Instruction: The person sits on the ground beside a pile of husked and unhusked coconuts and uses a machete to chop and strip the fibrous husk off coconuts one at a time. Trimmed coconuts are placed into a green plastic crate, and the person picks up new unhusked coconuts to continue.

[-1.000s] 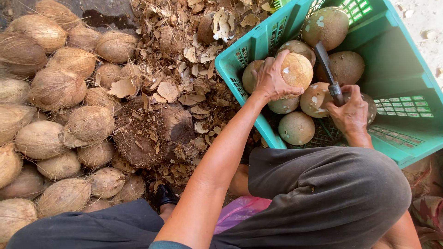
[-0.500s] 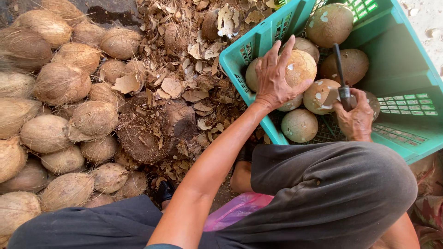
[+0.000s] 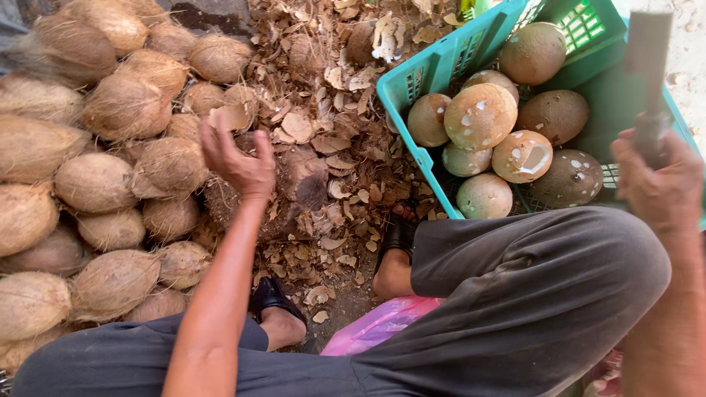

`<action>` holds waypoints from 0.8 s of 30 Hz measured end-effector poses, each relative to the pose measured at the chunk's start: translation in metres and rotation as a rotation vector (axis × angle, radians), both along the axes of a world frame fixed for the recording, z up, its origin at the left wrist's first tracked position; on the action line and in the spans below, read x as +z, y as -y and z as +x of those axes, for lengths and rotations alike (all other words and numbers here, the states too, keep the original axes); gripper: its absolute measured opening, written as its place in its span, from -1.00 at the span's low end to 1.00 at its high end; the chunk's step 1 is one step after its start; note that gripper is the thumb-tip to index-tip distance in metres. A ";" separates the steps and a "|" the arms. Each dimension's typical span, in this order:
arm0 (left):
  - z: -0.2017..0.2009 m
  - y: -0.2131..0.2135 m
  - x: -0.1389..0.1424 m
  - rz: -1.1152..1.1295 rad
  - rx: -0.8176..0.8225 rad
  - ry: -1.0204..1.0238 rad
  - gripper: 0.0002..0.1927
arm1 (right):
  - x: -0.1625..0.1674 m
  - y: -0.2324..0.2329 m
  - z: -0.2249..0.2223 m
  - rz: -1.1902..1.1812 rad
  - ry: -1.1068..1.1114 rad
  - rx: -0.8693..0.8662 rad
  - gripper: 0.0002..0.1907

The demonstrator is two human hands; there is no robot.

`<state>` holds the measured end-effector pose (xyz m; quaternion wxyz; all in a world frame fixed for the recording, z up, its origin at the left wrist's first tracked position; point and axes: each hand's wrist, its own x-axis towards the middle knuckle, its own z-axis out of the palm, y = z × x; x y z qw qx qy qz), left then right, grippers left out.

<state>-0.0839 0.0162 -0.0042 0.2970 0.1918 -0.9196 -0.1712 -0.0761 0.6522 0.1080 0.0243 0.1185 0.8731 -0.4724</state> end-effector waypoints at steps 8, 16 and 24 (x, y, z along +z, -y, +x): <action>0.047 0.126 0.011 -0.158 0.032 0.635 0.01 | 0.050 0.009 -0.084 -0.252 0.151 0.215 -0.61; 0.035 0.165 -0.014 -0.280 -0.126 0.743 0.57 | 0.115 0.209 -0.059 0.638 -0.153 0.779 -0.63; 0.039 0.173 -0.015 -0.272 -0.122 0.645 0.71 | 0.083 0.412 0.027 0.780 0.127 1.151 -0.71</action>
